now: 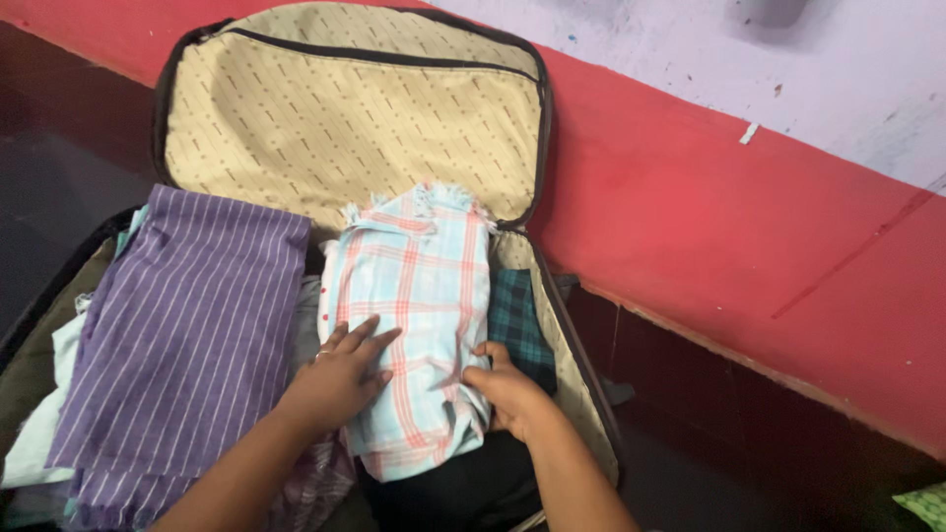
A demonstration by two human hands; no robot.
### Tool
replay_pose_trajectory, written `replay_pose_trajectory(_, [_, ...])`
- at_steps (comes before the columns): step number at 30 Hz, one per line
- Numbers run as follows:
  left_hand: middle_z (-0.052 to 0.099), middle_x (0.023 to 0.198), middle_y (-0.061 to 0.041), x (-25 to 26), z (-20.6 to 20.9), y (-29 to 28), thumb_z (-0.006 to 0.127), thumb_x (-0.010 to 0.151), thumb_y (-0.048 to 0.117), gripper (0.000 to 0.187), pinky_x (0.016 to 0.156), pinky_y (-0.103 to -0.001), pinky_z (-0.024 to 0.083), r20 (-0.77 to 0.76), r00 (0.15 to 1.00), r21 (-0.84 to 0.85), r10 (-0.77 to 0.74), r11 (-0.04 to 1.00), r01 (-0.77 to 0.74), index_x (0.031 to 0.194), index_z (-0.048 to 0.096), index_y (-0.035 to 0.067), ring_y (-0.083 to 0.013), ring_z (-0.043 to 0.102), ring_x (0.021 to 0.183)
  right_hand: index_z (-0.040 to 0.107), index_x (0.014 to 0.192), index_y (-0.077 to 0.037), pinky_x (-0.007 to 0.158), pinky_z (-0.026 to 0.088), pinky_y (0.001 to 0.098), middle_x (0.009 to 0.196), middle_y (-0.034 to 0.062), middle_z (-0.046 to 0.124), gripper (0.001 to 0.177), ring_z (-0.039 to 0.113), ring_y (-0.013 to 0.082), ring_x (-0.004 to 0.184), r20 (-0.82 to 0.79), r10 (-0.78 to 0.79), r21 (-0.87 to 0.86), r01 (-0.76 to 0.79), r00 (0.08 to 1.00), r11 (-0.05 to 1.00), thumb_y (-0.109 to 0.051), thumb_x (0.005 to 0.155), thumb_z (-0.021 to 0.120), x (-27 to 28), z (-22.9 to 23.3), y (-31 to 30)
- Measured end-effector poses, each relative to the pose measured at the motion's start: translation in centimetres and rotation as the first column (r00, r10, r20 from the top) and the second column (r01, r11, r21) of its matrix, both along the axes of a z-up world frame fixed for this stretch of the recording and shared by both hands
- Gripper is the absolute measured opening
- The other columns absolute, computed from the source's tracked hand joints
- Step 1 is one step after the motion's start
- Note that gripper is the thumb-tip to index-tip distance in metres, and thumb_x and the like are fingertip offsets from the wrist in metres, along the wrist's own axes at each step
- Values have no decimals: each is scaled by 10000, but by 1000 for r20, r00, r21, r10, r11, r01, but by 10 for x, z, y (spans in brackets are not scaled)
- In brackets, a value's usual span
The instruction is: The person folds and arranges various pieces of clothing inside an open suitcase. They handle shirts, towels, and other garments, stacking them neatly to fit within the suitcase.
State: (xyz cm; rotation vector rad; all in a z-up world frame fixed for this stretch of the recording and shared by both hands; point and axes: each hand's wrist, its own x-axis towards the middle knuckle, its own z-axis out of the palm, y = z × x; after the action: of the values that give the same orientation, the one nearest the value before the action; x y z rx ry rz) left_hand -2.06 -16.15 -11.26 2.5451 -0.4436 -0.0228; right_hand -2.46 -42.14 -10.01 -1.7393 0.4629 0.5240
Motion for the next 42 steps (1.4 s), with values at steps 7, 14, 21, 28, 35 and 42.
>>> replay_pose_trajectory(7, [213,1681,21,-39,62,48,565,973,472,594,1217,-675,67,73,991,499,112,856,-134,1524,357,402,-330,55,1582,454,1378,-229,829,576,514,1290,159,603,538,640,330,1116,238,89,-454,30,967,891,-275,880,653,-16,9,16])
replay_pose_trajectory(14, [96,1718,-53,-55,60,127,461,913,707,819,1081,-757,116,74,797,480,599,680,-555,1606,207,351,-424,36,1577,646,1197,-156,994,463,463,1279,105,616,357,536,358,1213,705,521,-690,296,480,660,-160,847,714,-31,18,32])
replay_pose_trajectory(21, [641,1343,-164,-83,49,163,575,905,763,792,989,-583,510,118,587,308,801,532,-789,1251,716,65,-403,570,1298,661,1189,-117,1020,459,439,1290,95,617,315,511,340,1240,683,553,-697,201,477,688,-138,876,688,-33,17,41])
replay_pose_trajectory(28, [737,1111,-161,-84,69,152,606,1031,446,386,844,-494,575,160,544,83,824,538,-839,1163,751,113,-366,705,1031,643,1235,-105,1053,434,427,1341,90,586,343,480,322,1288,640,544,-704,129,543,699,-135,895,677,-36,21,42])
replay_pose_trajectory(35, [726,1103,-174,-77,83,122,669,987,279,241,831,-504,546,288,513,-248,808,581,-775,1123,753,98,-393,707,960,709,1138,-109,1051,432,443,1317,90,602,289,498,326,1254,699,591,-709,285,402,645,-112,849,703,-46,40,54])
replay_pose_trajectory(42, [712,1045,-176,-36,109,-6,591,890,105,244,791,-481,570,341,895,-165,287,956,-244,1118,679,117,-371,706,946,477,1498,-213,972,552,401,1426,89,631,558,668,237,1159,565,-41,413,-239,824,879,-451,993,485,-37,37,80])
